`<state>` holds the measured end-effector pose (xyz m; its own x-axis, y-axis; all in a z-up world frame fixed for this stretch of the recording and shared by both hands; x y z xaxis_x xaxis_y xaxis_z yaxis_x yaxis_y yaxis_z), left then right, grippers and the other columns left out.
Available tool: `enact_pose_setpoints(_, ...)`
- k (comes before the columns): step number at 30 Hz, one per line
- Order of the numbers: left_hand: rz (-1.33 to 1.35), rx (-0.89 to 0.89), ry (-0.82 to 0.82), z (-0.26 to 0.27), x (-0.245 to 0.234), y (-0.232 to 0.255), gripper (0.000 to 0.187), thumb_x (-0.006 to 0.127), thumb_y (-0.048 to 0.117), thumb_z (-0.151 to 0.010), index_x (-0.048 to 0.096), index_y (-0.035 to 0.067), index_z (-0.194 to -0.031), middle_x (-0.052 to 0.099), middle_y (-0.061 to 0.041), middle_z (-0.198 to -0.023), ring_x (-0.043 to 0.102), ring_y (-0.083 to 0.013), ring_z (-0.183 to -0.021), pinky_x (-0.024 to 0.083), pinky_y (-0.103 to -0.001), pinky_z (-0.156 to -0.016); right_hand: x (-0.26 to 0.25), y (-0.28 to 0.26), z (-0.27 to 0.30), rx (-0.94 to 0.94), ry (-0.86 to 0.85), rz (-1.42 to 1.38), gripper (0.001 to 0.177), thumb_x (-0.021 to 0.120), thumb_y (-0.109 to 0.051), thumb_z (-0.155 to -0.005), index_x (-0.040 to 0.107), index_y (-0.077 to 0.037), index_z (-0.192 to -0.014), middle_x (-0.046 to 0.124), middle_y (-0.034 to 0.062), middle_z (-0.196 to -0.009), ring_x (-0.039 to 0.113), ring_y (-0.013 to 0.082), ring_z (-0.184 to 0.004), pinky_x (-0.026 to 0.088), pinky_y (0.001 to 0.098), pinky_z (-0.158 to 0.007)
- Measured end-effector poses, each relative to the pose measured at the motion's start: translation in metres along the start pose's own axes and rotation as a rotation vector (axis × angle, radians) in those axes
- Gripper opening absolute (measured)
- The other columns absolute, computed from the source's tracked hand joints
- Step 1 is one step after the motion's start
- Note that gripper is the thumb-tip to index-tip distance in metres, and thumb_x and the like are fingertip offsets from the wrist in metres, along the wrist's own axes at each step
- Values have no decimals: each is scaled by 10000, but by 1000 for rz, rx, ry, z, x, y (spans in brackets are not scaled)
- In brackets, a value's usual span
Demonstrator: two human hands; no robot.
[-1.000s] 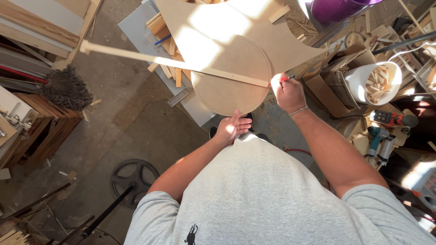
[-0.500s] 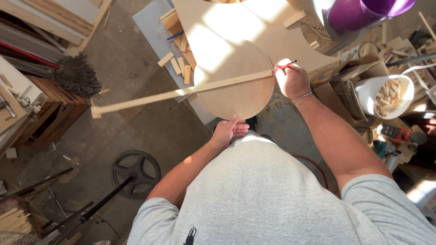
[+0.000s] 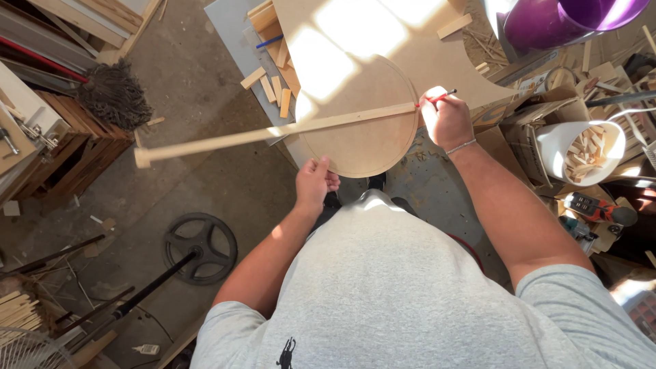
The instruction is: Marking a circular wooden board with a pencil and straight edge before securing a guide with a C-clamp
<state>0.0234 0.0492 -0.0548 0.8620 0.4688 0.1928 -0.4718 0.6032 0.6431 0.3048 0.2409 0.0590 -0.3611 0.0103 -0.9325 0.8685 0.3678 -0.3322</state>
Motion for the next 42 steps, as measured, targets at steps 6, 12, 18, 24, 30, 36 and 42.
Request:
enact_pose_setpoints(6,-59,-14,-47,20,4,17,342,595,338,-1049,563,7,-971,726,-246,-747,758,-276,-603,671,-378,-523,16,29,47,65,13,-161,150,613,-93,-1065,625,-43,-925,676,174,-751,700,411,-756,591,485,-736)
enact_pose_setpoints(12,-30,-102,-151,33,23,4,312,527,362,-1068,535,50,-1073,758,-197,-797,772,-233,-667,674,-360,-583,-17,-11,58,85,59,-103,83,547,-97,-999,544,-107,-917,630,113,-698,697,368,-741,587,467,-705)
enact_pose_setpoints(18,122,-245,-265,31,48,-31,353,527,341,-1071,461,28,-1220,746,-283,-988,783,-309,-811,681,-409,-657,5,23,87,93,94,-130,87,525,-78,-951,565,-136,-898,623,105,-692,681,371,-709,582,456,-673)
enact_pose_setpoints(24,95,-266,-399,34,78,-44,477,536,435,-1073,507,-14,-1232,732,-229,-1171,765,-294,-979,659,-425,-782,0,9,96,123,152,-168,70,542,-84,-936,562,-136,-894,602,132,-684,672,401,-705,573,489,-654)
enact_pose_setpoints(30,-6,-265,-487,34,98,-48,629,530,570,-1058,582,28,-1371,749,-143,-1193,760,-240,-970,645,-348,-777,-14,-15,92,125,145,-181,69,540,-110,-960,578,-141,-912,646,152,-734,677,427,-749,563,519,-656)
enact_pose_setpoints(36,-96,-248,-575,21,119,-57,680,450,664,-1056,608,101,-1402,785,-95,-1100,758,-205,-895,628,-344,-764,-8,-12,91,134,158,-147,73,526,-85,-951,567,-124,-905,641,152,-716,680,428,-726,564,517,-641)
enact_pose_setpoints(42,-212,-281,-418,13,79,-52,698,547,637,-995,652,-3,-1252,775,-194,-1016,778,-265,-776,649,-339,-616,22,23,102,114,157,-95,77,533,-107,-946,534,-135,-874,606,127,-673,675,403,-695,570,481,-631)
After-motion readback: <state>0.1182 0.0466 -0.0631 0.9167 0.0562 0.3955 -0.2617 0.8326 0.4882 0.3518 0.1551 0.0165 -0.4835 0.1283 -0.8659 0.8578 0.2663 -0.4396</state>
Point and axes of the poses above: each hand's wrist, its own z-axis away from the middle knuckle, its own x-axis out of the palm, y = z × x, the point moved 6 cm from there along -z, towards the middle knuckle
